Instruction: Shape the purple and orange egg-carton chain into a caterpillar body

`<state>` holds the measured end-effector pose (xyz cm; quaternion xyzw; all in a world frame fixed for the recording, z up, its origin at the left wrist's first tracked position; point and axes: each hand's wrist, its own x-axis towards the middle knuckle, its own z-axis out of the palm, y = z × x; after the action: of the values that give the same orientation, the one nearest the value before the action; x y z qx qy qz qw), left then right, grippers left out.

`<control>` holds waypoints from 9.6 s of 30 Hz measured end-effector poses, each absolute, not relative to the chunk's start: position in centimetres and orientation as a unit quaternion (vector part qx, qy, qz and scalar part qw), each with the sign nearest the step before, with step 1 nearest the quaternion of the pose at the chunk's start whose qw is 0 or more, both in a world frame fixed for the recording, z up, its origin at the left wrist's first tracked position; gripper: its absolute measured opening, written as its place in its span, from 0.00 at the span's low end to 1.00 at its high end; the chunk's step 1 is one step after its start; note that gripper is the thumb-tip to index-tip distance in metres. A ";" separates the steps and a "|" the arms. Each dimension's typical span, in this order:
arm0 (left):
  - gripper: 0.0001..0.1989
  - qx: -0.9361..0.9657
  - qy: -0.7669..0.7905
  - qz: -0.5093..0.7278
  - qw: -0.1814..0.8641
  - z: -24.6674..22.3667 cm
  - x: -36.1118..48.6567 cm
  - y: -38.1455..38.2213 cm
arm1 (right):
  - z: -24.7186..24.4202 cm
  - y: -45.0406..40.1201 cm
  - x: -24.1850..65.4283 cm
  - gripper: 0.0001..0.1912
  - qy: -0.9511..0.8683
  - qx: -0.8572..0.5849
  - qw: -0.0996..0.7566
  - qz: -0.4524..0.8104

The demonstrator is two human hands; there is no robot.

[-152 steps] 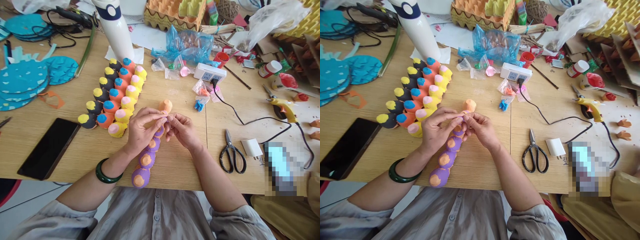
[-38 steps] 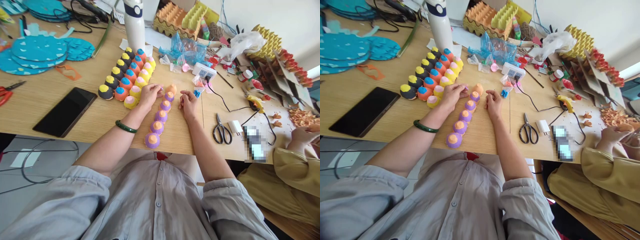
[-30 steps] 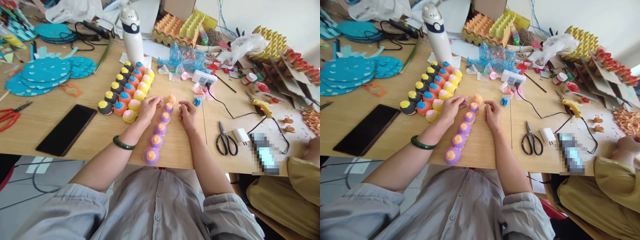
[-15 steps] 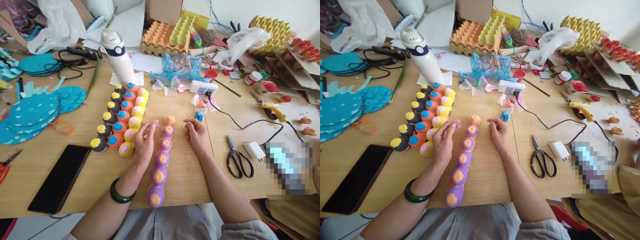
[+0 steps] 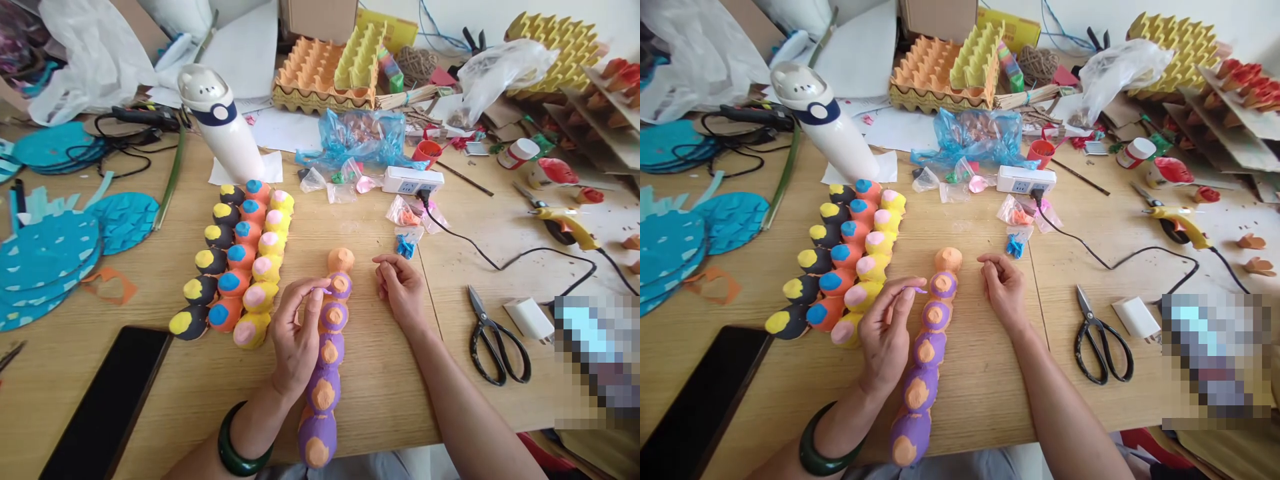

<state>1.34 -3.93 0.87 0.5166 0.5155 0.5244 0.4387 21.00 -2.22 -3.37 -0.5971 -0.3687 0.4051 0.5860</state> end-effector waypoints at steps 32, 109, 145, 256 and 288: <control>0.14 0.482 0.451 0.500 0.560 2.2 2.2 -4.9 | -3.3 -0.4 22.9 0.13 -0.332 -0.546 0.668 0.380; 0.17 0.415 0.463 0.501 0.602 -3.0 0.9 -0.2 | -4.2 0.0 23.3 0.20 -0.396 -0.550 0.624 0.389; 0.19 0.440 0.472 0.427 0.634 -1.9 -1.0 -0.6 | -4.5 -1.7 19.9 0.09 -0.558 -0.535 0.495 0.396; 0.10 0.261 0.393 0.331 0.817 3.0 2.6 -1.7 | -1.7 -5.6 20.2 0.11 -0.464 -0.469 0.580 0.478; 0.17 0.288 0.465 0.335 0.767 2.7 2.5 -1.5 | -1.8 -5.6 19.7 0.12 -0.518 -0.539 0.541 0.387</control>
<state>2.52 -1.51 2.74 0.2877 0.4655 0.3348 0.7671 19.70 -5.59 -1.83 -0.5385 -0.5179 0.3866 0.5406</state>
